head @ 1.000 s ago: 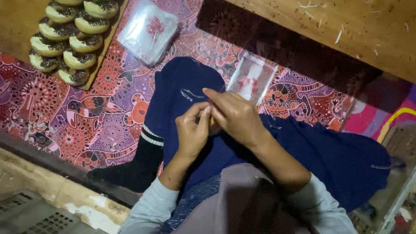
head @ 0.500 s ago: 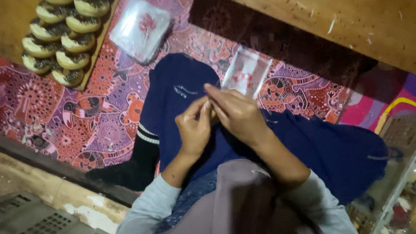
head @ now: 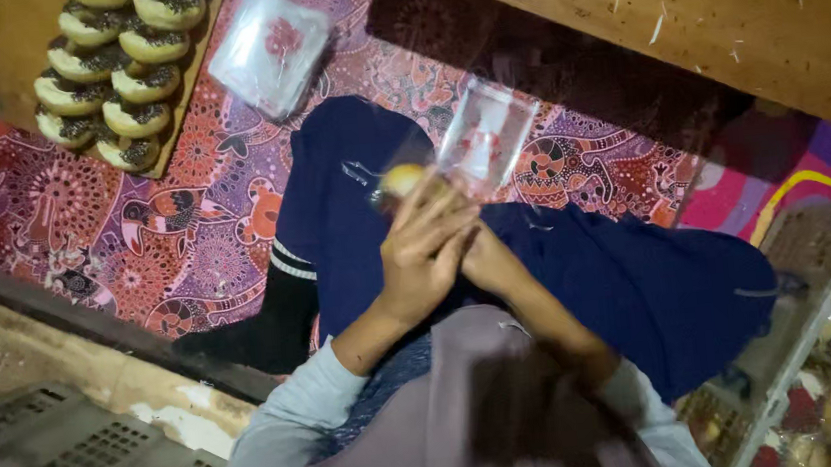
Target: The person sits on the floor and repeatedly picks up doughnuts from a wooden board, places them into clear plastic bags, and sets the packaged items into a nearby crate. The process is repeated for multiple doughnuts throughout the clip.
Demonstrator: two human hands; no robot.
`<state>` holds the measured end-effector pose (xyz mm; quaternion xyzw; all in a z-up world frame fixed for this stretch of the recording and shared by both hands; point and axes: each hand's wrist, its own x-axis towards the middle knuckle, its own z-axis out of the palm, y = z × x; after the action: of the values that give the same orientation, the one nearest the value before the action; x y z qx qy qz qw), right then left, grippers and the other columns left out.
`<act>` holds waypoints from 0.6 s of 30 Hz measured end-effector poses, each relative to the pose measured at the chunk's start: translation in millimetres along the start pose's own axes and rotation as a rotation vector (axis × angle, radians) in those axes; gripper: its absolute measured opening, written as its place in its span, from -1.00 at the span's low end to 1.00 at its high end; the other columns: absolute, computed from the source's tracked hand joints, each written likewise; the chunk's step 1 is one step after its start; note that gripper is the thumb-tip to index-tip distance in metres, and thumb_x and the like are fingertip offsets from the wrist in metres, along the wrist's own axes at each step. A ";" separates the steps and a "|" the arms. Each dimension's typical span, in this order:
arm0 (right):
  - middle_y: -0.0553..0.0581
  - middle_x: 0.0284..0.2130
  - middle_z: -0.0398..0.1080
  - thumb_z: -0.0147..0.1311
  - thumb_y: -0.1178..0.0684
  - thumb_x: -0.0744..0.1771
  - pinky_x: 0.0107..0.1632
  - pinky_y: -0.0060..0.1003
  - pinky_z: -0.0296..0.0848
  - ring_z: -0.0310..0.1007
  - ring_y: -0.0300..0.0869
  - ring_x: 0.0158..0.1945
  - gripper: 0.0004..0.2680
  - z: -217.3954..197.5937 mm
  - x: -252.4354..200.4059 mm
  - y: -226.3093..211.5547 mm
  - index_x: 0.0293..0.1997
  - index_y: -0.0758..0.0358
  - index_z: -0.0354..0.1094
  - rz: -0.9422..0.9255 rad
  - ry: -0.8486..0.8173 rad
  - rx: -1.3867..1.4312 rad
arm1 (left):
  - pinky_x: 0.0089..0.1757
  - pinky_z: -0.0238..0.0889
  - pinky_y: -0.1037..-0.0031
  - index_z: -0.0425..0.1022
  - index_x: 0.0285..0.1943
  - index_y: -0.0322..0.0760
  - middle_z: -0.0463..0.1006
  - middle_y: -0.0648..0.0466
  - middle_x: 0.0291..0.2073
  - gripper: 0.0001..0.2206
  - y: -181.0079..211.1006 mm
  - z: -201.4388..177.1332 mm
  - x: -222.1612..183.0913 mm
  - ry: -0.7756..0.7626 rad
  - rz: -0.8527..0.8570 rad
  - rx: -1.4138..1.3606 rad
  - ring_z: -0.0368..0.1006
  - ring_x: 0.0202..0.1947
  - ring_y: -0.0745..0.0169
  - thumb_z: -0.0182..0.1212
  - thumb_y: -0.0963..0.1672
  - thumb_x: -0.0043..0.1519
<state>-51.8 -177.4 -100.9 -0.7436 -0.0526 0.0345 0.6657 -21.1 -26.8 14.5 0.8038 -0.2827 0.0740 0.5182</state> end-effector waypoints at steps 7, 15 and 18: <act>0.11 0.16 0.38 0.02 0.11 0.38 0.26 -0.30 0.32 0.36 -0.21 0.22 -0.68 10.0 44.2 12.4 0.30 0.29 0.22 0.377 -0.121 0.549 | 0.07 0.24 0.31 0.49 0.24 -0.49 0.49 -0.17 0.08 -0.49 -105.2 -38.4 -11.1 0.382 -0.889 -0.858 0.39 0.06 0.07 -0.10 0.06 0.46; 0.10 -0.36 0.56 0.08 -0.01 0.40 -0.15 -0.33 0.46 0.50 -0.24 -0.27 -0.79 2.5 63.3 -42.0 -0.19 0.33 0.59 0.216 0.144 -0.037 | -0.03 0.34 0.45 0.59 0.01 -0.52 0.60 -0.14 -0.11 -0.78 -109.0 -25.4 -34.1 0.207 -0.772 -0.652 0.46 -0.12 0.23 0.16 -0.15 0.44; 0.09 -0.34 0.49 0.06 0.05 0.42 -0.13 -0.31 0.43 0.47 -0.22 -0.23 -0.81 -3.6 70.4 -66.2 -0.25 0.35 0.52 -0.069 0.323 -0.083 | -0.05 0.32 0.53 0.53 -0.14 -0.40 0.55 0.01 -0.17 -0.85 -92.3 -34.5 -17.5 0.294 -0.425 -0.345 0.44 -0.14 0.30 0.11 -0.20 0.45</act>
<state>16.4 -165.1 -33.4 -0.7641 0.0282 -0.1107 0.6349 19.5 38.0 -50.2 0.7258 -0.0388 0.0301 0.6862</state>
